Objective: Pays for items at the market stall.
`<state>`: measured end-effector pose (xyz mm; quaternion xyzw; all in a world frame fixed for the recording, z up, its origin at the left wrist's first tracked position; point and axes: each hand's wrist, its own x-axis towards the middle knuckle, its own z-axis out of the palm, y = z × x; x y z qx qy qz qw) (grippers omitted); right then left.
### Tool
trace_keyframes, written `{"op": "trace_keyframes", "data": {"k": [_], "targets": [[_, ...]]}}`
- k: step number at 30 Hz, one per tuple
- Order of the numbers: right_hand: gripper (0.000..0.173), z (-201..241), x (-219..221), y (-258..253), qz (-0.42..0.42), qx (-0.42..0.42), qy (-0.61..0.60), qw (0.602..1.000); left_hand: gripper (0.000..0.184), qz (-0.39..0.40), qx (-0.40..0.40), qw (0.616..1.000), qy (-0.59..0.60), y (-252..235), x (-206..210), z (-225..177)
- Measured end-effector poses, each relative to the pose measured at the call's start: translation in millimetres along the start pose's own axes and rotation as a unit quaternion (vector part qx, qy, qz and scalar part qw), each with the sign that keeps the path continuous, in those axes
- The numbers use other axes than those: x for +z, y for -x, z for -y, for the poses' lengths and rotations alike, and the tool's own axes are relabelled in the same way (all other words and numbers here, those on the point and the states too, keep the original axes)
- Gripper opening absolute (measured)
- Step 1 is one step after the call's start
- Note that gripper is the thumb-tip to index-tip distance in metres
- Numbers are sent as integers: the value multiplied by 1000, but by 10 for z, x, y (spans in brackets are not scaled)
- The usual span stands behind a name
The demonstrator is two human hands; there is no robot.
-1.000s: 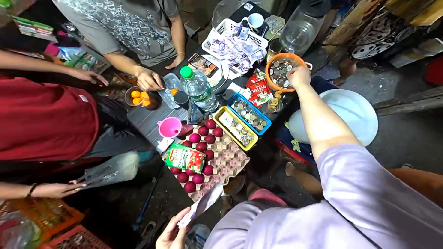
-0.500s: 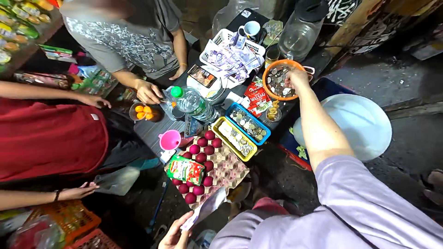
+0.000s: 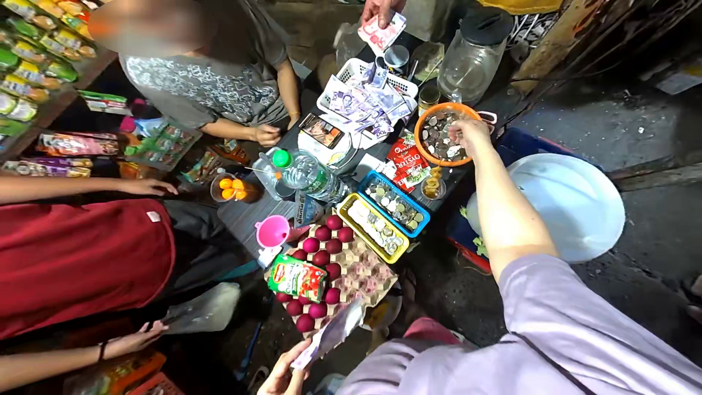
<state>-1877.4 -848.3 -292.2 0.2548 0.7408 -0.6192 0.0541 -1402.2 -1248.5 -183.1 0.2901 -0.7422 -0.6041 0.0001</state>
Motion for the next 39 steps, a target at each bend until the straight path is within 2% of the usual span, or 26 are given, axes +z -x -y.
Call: {"op": "trace_keyframes", "data": {"k": [1, 3, 6, 10, 12, 15, 18, 19, 21, 25, 27, 29, 32, 34, 35, 37, 38, 39], "targets": [[32, -3, -3, -4, 4, -4, 9, 1000, 32, 0, -1, 1000, 1, 1, -5, 9], [33, 13, -15, -5, -11, -31, 124, 992, 32, 0, -5, 1000, 1, -5, -3, 8], [41, 117, 28, 71, -22, -61, 297, 953, 32, 2, -5, 1000, 0, -12, 7, 20], [37, 117, 91, -8, -18, -66, 364, 929, 31, 6, -7, 1000, 3, 4, 19, 32], [37, 116, 42, -76, -5, -60, 321, 945, 31, 5, -11, 1000, 3, 21, 11, 37], [41, 140, -94, -100, -16, -34, 155, 987, 31, -3, -14, 1000, 6, 38, -20, 46], [26, 143, -175, -94, -8, -8, -14, 1000, 31, -10, -14, 1000, 13, 44, -43, 58], [28, 165, -202, -73, 4, -1, -21, 1000, 30, -11, -13, 1000, 15, 37, -46, 66], [33, 162, -224, -34, 10, -21, 93, 995, 29, -13, -11, 1000, 19, 20, -41, 79], [45, 248, -66, 198, -31, -29, 367, 929, 28, -12, -1, 1000, 12, -34, -5, 62], [54, 287, 62, 267, -44, -8, 421, 906, 28, -12, 8, 1000, 10, -68, 31, 39], [57, 268, 119, 228, -46, 9, 425, 904, 28, -13, 10, 1000, 9, -102, 74, -18], [63, 201, 69, 117, -32, 32, 357, 933, 25, -22, 2, 999, 32, -193, 147, -127], [65, 193, -4, 123, -36, 31, 263, 964, 22, -31, -12, 998, 58, -283, 204, -205], [58, 222, -44, 193, -42, 19, 210, 977, 19, -40, -25, 996, 75, -333, 244, -252], [27, 301, -104, 419, -12, -31, 43, 999, 18, -52, -47, 992, 104, -418, 322, -367], [15, 368, -112, 581, 27, -45, -68, 996, 18, -53, -55, 991, 114, -451, 347, -420], [12, 442, -103, 761, 65, -56, -149, 985, 18, -48, -58, 990, 121, -489, 364, -460]]}}
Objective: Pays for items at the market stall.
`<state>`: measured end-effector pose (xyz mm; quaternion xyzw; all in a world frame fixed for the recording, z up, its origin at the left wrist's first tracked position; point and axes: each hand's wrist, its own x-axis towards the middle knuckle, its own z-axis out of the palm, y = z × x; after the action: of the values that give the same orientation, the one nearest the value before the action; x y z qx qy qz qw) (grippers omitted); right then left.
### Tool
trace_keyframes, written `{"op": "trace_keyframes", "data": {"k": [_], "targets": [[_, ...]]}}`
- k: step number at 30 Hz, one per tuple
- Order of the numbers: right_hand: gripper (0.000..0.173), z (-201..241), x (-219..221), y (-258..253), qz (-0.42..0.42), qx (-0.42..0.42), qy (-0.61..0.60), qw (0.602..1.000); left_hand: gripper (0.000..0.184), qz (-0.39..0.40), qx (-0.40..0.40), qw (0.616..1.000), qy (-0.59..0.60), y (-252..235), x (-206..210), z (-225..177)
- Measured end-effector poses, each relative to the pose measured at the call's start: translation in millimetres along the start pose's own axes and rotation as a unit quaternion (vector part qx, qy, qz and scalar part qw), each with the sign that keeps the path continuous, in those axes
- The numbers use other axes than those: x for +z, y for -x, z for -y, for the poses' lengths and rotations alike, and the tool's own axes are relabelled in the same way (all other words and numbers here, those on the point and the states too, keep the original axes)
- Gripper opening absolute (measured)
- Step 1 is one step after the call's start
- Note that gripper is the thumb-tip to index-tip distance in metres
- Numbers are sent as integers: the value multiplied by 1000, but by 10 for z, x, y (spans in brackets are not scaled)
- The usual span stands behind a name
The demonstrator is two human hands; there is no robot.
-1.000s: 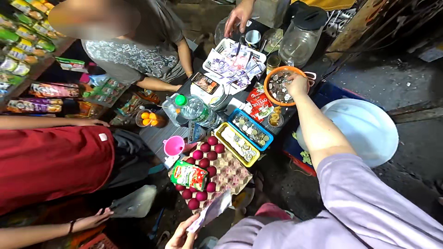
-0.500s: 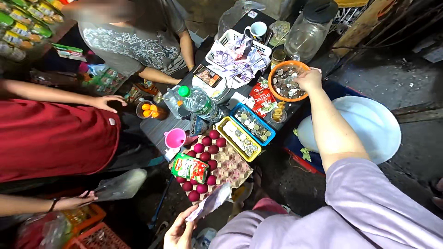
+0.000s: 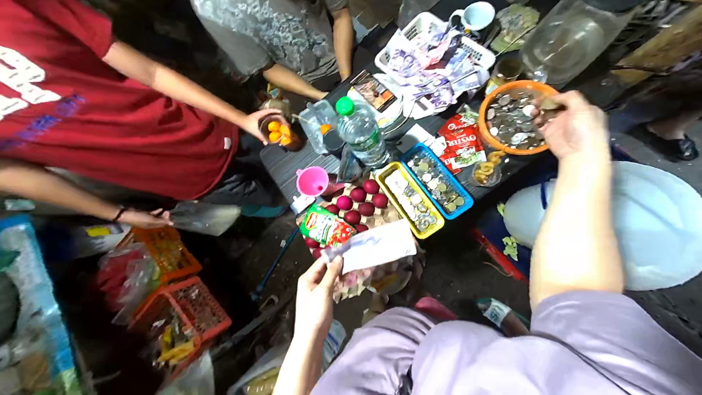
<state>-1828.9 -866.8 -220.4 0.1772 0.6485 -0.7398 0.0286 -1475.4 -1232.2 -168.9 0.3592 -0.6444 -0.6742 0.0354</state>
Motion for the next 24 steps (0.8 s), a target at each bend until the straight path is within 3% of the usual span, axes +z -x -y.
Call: {"op": "trace_keyframes", "data": {"k": [2, 5, 7, 9, 11, 13, 16, 19, 24], "targets": [[18, 147, 168, 388, 61, -21, -32, 997, 18, 15, 7, 1000, 6, -80, 61, -40], [18, 188, 482, 1069, 170, -51, 87, 980, 18, 42, 25, 999, 9, -171, 133, -44], [13, 67, 668, 1442, 297, -65, 205, 930, 17, 47, 24, 999, 13, -206, 188, -41], [22, -45, 891, 1635, 411, -43, 317, 854, 17, 51, 20, 998, 20, -229, 243, -30], [22, -134, 1013, 1614, 462, -28, 349, 815, 18, 64, 26, 997, 24, -230, 249, 5], [16, -13, 1035, 1353, 398, -58, 343, 849, 22, 83, 41, 996, 16, -226, 213, 46], [21, 243, 1122, 631, 212, -124, 380, 892, 24, 76, 40, 996, -4, -177, 122, 150], [34, 380, 1402, -99, 112, -94, 442, 885, 23, 50, 23, 998, -15, -136, 3, 302], [50, 75, 1826, -842, 65, 14, 535, 843, 22, 8, 6, 999, -39, -30, -231, 504]]}}
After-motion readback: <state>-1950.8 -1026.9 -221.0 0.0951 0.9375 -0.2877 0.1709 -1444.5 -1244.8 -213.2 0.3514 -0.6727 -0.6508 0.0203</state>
